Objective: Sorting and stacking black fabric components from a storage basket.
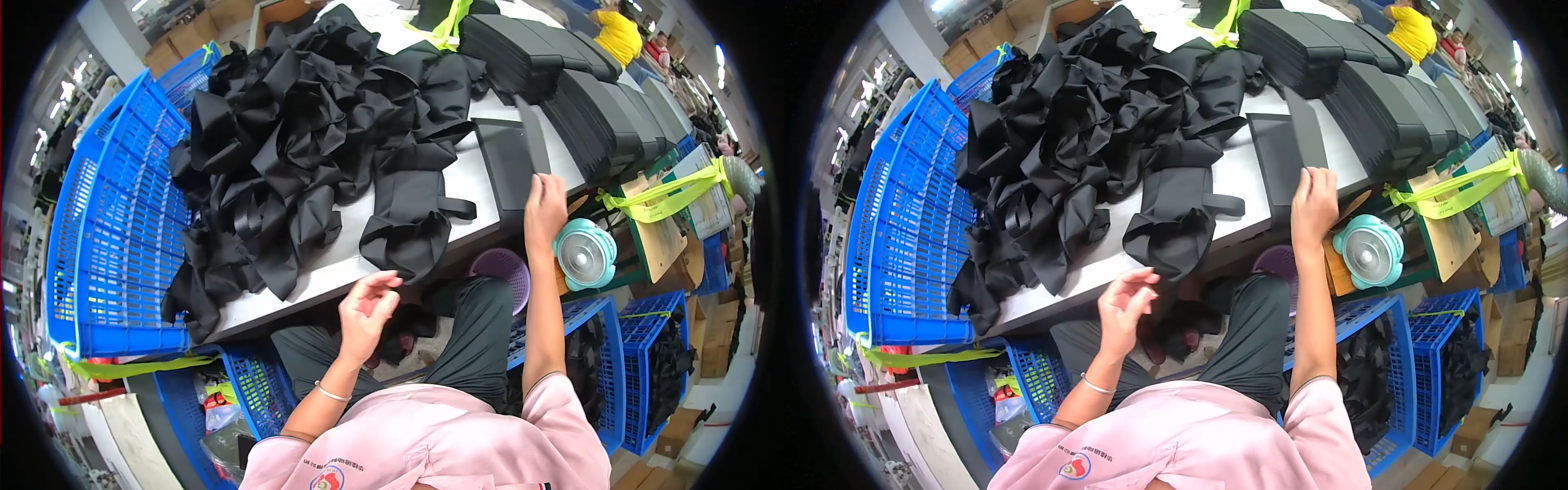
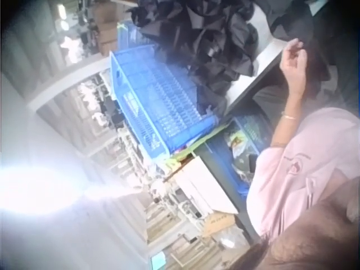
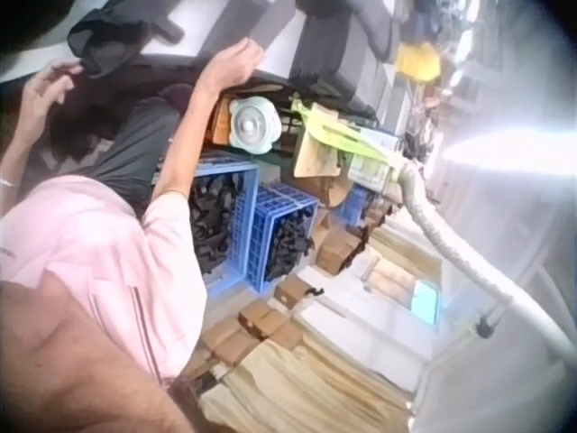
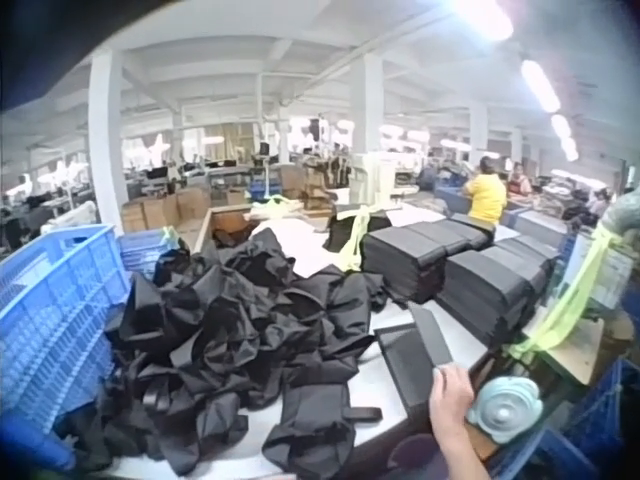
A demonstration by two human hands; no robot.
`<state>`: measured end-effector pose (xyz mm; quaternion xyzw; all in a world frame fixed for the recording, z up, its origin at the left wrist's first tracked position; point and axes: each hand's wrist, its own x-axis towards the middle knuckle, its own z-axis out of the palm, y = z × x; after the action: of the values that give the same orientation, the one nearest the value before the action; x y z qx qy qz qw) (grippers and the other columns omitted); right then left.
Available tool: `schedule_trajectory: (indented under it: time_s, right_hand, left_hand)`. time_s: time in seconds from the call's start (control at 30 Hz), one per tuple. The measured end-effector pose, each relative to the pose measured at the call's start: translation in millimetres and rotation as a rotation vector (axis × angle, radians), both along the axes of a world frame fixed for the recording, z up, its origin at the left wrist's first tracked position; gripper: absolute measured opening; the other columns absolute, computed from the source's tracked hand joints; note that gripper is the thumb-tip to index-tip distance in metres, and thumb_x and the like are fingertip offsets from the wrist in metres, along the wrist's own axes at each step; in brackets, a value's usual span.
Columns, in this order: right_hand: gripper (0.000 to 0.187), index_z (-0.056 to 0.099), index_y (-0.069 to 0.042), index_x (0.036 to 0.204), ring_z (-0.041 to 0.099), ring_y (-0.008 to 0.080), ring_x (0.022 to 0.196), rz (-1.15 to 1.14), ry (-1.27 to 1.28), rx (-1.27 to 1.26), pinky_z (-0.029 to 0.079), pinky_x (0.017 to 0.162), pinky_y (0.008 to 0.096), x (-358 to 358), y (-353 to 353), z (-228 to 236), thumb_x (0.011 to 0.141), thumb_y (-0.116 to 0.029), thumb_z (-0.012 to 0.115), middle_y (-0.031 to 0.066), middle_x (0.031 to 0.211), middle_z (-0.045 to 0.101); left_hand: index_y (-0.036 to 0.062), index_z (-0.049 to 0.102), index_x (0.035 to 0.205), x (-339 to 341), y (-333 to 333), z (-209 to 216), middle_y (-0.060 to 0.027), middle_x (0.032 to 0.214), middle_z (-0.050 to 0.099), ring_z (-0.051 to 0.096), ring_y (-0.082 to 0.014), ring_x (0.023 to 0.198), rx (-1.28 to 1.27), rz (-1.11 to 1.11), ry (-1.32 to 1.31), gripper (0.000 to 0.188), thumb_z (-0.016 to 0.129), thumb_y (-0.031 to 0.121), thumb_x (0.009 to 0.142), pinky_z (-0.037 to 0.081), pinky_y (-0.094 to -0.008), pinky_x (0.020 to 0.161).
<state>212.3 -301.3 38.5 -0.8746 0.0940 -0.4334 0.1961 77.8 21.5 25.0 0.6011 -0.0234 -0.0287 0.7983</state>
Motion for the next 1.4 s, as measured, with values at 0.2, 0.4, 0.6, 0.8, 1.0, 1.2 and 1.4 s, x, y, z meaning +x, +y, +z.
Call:
schedule_trajectory:
  time_s: [0.2,0.4,0.6,0.8,1.0,1.2,1.4]
  right_hand:
    - [0.011,0.064,0.002,0.096,0.066,0.0343,0.099,0.299,-0.039,-0.220,0.054,0.084,0.0404,-139.1,88.2,47.4,0.087,-0.001,0.068,0.0205,0.119,0.064]
    - [0.011,0.060,0.002,0.104,0.066,0.0334,0.110,0.969,0.462,0.447,0.053,0.091,0.0369,-219.2,120.1,37.7,0.096,-0.005,0.060,0.0205,0.125,0.066]
    - [0.012,0.060,-0.001,0.102,0.055,0.0057,0.077,0.854,0.818,0.859,0.045,0.068,0.0223,-237.1,114.2,31.0,0.101,-0.012,0.057,0.0031,0.088,0.067]
    - [0.022,0.061,-0.002,0.103,0.062,0.0183,0.074,0.470,0.567,0.540,0.049,0.066,0.0303,-244.6,145.1,22.2,0.090,-0.017,0.071,0.0107,0.096,0.064]
    - [0.049,0.050,0.003,0.136,0.064,0.0210,0.105,0.749,0.858,0.852,0.050,0.091,0.0312,-251.5,134.9,5.7,0.094,-0.018,0.066,0.0155,0.116,0.064]
    - [0.044,0.051,0.003,0.138,0.060,0.0122,0.106,0.807,0.818,1.224,0.049,0.095,0.0258,-241.5,109.7,7.3,0.099,-0.014,0.060,0.0052,0.121,0.063]
    - [0.044,0.052,0.003,0.139,0.060,0.0112,0.103,0.785,0.856,1.237,0.049,0.091,0.0243,-221.6,104.9,-16.6,0.098,-0.011,0.060,0.0045,0.120,0.064]
  left_hand:
    - [0.0010,0.026,0.155,-6.3,-33.5,9.1,-0.0155,0.158,0.032,0.039,-0.0257,0.141,-0.344,-0.413,0.029,0.096,0.071,0.051,0.087,0.035,-0.0418,0.113]
    - [0.0062,0.030,0.153,-18.8,-24.9,-31.4,-0.0120,0.149,0.043,0.041,-0.0262,0.140,-0.454,-0.588,0.250,0.112,0.083,0.060,0.070,0.037,-0.0433,0.113]
    - [0.0051,0.028,0.153,-39.9,-26.6,4.8,-0.0173,0.146,0.047,0.051,-0.0305,0.132,-0.714,-0.427,0.255,0.105,0.088,0.038,0.072,0.041,-0.0419,0.111]
    - [-0.0031,0.062,0.112,-52.3,-20.7,4.7,-0.0146,0.094,0.072,0.071,-0.0275,0.091,-0.669,-0.150,0.461,0.035,0.075,0.018,0.087,0.057,-0.0409,0.088]
    - [-0.0038,0.062,0.116,-55.3,-22.7,2.7,-0.0138,0.105,0.071,0.068,-0.0239,0.099,-0.320,-0.295,0.298,0.036,0.070,0.022,0.092,0.053,-0.0363,0.093]
    - [0.0071,0.072,0.116,0.5,-1.8,-12.4,-0.0186,0.142,0.048,0.046,-0.0333,0.125,0.549,0.268,-0.185,0.029,0.059,0.027,0.098,0.036,-0.0390,0.107]
    - [0.0046,0.072,0.113,69.8,17.0,-27.9,-0.0129,0.118,0.066,0.065,-0.0199,0.076,0.586,0.162,-0.255,0.026,0.070,0.010,0.087,0.050,-0.0277,0.071]
